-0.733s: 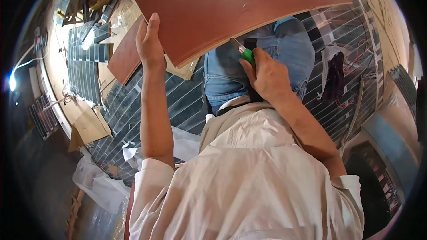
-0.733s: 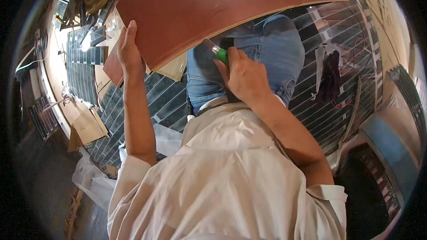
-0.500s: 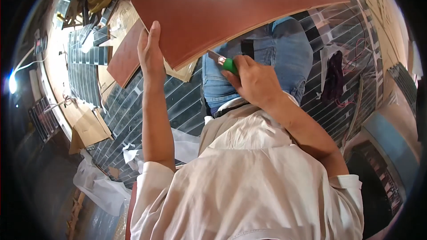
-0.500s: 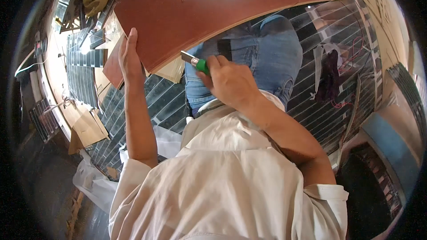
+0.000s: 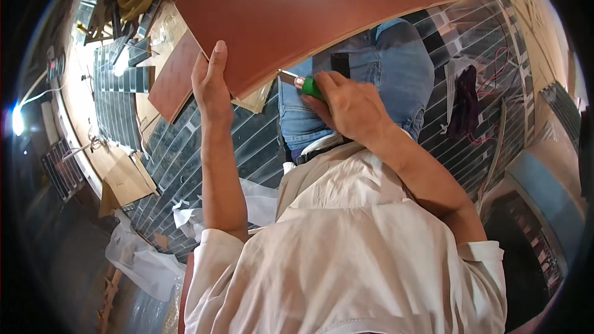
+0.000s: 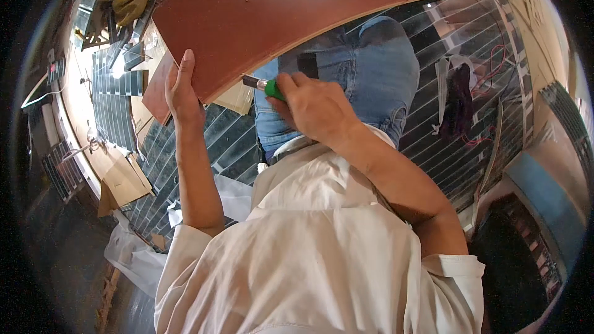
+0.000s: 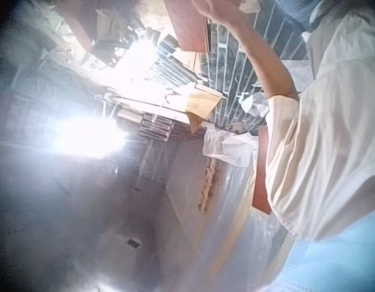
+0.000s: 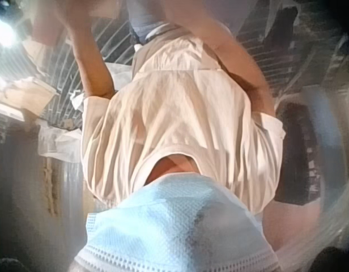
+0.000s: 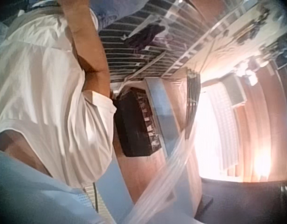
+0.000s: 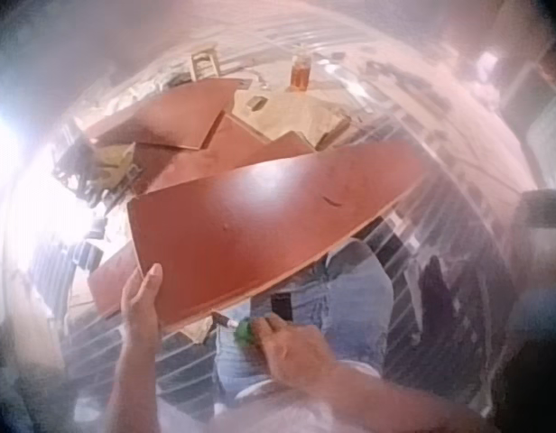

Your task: The person trims the edges of a large floor panel using a utility knife.

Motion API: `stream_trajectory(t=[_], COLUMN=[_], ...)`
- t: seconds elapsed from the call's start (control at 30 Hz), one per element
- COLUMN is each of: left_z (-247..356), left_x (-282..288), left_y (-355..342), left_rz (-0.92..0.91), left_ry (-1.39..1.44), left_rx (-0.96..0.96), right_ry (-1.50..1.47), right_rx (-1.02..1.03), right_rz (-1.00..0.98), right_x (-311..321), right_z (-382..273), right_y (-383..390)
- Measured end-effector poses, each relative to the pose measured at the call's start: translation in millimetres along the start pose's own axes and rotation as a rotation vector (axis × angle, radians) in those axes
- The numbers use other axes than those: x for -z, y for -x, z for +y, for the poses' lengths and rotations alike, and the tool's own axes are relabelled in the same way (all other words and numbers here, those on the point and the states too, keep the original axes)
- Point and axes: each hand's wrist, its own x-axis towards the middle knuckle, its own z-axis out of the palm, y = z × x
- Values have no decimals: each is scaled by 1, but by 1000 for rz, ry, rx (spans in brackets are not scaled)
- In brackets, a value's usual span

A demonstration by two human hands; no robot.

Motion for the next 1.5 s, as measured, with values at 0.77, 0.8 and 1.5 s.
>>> stream_trajectory(t=[0.77, 0.8, 1.5], left_z=[5, 6, 0], left_x=[-13, -15, -13], left_y=[1, 0, 21], left_rz=[156, 146, 246], left_ry=[-91, -66, -285], left_rx=[-67, -87, 108], right_ry=[163, 155, -39], right_rx=[-248, -309, -42], right_rz=[24, 11, 18], right_x=[47, 50, 16], right_z=[122, 138, 53], right_y=[15, 18, 4])
